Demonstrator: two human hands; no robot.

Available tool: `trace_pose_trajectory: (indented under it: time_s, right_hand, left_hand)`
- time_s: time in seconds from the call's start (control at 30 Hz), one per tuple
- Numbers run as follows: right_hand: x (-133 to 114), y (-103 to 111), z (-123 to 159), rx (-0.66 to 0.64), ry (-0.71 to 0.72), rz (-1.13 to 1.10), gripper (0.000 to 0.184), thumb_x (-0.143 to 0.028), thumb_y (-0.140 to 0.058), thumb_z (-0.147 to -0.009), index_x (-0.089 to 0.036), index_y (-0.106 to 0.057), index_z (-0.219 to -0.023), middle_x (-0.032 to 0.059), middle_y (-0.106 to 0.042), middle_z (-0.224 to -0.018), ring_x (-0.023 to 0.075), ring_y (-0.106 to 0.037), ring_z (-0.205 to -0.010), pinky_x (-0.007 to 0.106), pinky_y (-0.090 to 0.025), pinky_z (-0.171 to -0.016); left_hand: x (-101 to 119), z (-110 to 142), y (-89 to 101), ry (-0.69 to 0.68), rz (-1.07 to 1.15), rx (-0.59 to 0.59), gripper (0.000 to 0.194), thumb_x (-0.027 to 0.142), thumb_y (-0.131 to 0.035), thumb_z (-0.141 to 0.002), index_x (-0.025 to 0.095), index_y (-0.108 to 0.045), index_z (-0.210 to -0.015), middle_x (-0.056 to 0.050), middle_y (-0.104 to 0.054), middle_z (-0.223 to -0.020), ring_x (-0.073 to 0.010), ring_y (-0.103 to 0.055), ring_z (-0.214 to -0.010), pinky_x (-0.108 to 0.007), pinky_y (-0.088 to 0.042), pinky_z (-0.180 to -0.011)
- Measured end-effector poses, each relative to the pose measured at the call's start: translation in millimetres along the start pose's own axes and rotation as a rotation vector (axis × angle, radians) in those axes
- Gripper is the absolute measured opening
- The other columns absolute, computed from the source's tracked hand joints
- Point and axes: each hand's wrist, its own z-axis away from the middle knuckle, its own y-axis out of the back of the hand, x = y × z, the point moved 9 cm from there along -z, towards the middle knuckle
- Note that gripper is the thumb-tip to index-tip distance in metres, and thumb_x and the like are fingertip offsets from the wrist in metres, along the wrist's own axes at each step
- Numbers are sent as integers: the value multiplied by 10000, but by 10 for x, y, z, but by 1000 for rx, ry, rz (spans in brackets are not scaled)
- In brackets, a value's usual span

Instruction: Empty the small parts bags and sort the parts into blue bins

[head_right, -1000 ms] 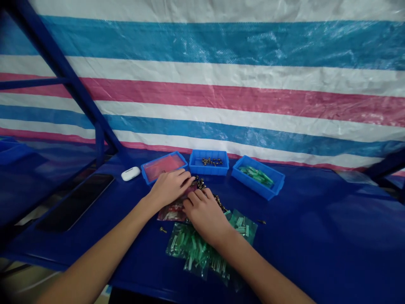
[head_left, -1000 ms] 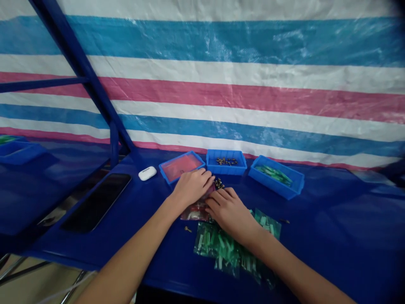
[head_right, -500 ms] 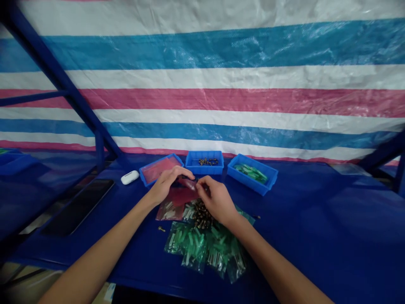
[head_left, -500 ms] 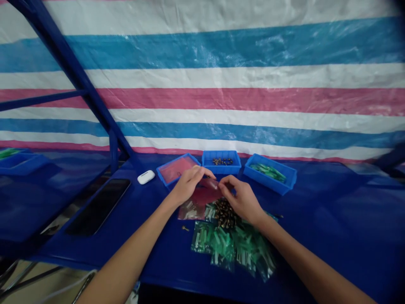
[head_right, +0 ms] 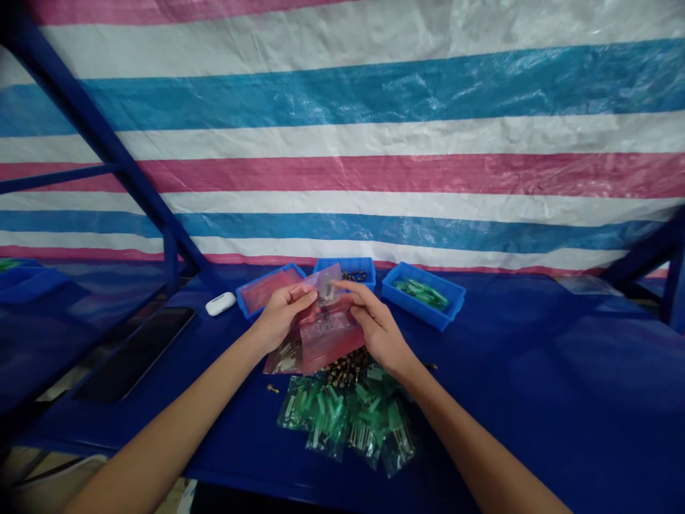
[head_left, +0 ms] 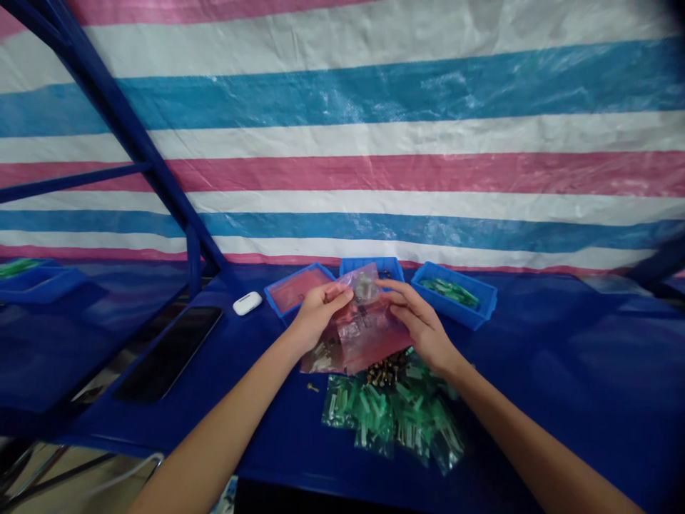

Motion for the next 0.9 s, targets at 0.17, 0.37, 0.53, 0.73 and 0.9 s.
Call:
trace_pose_trajectory:
  time_s: [0.17, 0.37, 0.53, 0.73, 0.9]
  right_hand:
    - [116, 19, -19, -116, -47, -113, 503, -89, -412, -721, -258, -724, -1077, 1, -696, -1148, 220, -596, -1114, 358, -437, -982]
    - [73, 17, -42, -195, 24, 96, 488, -130, -492, -824, -326, -618, -1253, -16, -627, -1276, 203, -597, -1141, 371, -465, -984]
    - [-37, 20, -66, -159, 147, 290, 256, -302, -652, -838, -288, -692, -1091, 39, -654, -1148, 217, -606, -1066, 349, -514, -884]
    - [-99, -79, -29, -217, 210, 378, 263, -298, -649, -849, -322, -694, -1106, 38, -553, -1281, 234, -516, -1201, 411, -420, -1025]
    - [-44, 27, -51, -47, 140, 264, 124, -318, -638, -846, -242, -724, -894, 52, -631, -1144, 228, -596, -1043, 370, -480, -910]
  left_hand:
    - [-60, -10, 58, 39, 118, 39, 241, 360, -742, -768, 146, -637, -804, 2, -630, -650, -81, -554, -513, -192, -422, -500]
    - [-66, 15, -12, 65, 156, -30, 229, 341, -738, -777, 154, -654, -878, 4, -612, -683, -66, -538, -485, -179, -404, -456]
    - [-44, 33, -31, 42, 63, -7, 260, 350, -724, -789, 161, -651, -953, -21, -657, -794, -96, -609, -601, -198, -473, -549]
    - [-91, 22, -30, 46, 78, 26, 274, 360, -697, -805, 168, -635, -990, -39, -671, -854, -131, -644, -658, -248, -526, -603]
    - [-125, 29, -68, 77, 154, 0, 298, 321, -726, -782, 175, -635, -1025, -48, -681, -885, -136, -646, -691, -238, -518, -622]
